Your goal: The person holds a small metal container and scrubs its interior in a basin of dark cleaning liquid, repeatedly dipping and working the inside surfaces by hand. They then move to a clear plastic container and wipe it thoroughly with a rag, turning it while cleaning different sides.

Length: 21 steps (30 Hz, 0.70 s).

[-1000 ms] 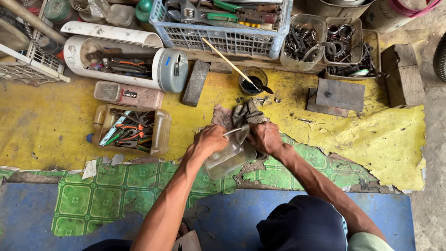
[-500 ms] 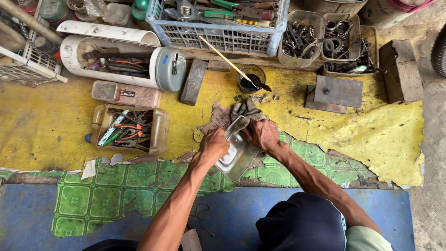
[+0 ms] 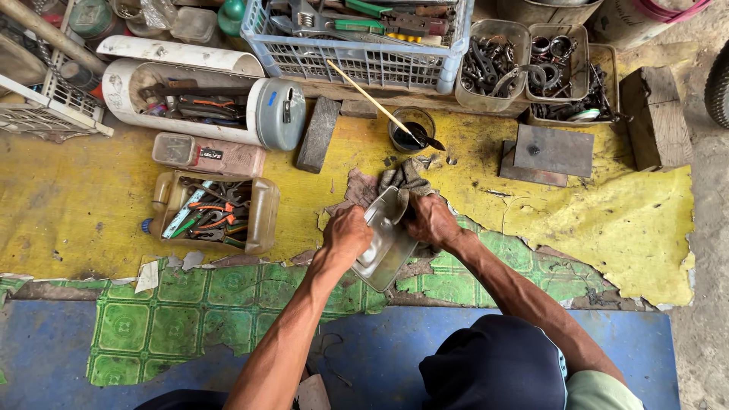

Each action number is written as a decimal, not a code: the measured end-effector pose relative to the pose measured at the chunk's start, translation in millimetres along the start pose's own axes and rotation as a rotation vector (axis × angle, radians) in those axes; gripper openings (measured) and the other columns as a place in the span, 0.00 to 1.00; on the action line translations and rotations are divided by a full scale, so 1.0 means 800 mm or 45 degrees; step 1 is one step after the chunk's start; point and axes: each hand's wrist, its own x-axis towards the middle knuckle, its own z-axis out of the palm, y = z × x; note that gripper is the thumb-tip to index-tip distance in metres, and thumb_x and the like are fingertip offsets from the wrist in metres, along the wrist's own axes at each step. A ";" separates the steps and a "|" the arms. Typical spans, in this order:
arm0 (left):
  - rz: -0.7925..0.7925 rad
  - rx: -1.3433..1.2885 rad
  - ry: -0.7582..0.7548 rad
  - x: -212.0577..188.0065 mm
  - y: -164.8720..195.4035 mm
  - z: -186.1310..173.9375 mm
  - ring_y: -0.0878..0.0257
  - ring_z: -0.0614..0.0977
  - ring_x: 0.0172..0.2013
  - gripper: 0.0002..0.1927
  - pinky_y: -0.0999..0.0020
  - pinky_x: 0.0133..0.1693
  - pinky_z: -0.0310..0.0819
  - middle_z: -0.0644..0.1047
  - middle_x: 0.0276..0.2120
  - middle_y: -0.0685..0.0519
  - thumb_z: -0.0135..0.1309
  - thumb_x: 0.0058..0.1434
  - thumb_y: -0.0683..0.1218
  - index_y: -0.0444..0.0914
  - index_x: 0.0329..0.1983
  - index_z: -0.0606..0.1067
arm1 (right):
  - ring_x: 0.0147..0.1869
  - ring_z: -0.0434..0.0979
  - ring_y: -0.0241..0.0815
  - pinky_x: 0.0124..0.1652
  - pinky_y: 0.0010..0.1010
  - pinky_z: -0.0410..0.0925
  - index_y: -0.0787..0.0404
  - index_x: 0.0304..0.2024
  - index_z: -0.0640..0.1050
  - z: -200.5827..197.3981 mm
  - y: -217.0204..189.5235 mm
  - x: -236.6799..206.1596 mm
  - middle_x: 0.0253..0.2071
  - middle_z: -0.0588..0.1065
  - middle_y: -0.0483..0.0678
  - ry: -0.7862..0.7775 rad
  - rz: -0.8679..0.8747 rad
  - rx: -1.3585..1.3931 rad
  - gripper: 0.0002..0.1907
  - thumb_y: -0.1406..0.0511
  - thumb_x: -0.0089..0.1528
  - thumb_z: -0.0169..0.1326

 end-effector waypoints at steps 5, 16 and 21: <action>-0.179 -0.039 -0.071 -0.002 0.014 0.000 0.50 0.81 0.41 0.13 0.57 0.45 0.79 0.77 0.40 0.40 0.60 0.54 0.36 0.29 0.42 0.73 | 0.24 0.78 0.44 0.31 0.39 0.74 0.59 0.36 0.79 0.004 -0.005 0.002 0.26 0.78 0.49 -0.019 0.222 -0.074 0.16 0.54 0.63 0.60; -0.186 -0.024 -0.109 0.002 0.009 0.043 0.51 0.82 0.43 0.10 0.60 0.47 0.79 0.79 0.41 0.40 0.56 0.59 0.34 0.32 0.43 0.72 | 0.31 0.78 0.55 0.34 0.48 0.71 0.61 0.30 0.80 0.000 -0.029 0.012 0.27 0.79 0.57 0.246 0.248 -0.030 0.20 0.51 0.57 0.63; -0.171 -0.021 -0.051 0.001 0.013 0.023 0.52 0.82 0.41 0.09 0.59 0.44 0.79 0.79 0.40 0.41 0.56 0.59 0.36 0.32 0.42 0.73 | 0.28 0.79 0.54 0.35 0.45 0.73 0.62 0.35 0.78 0.008 -0.025 0.013 0.27 0.78 0.57 0.073 0.331 0.090 0.14 0.57 0.61 0.54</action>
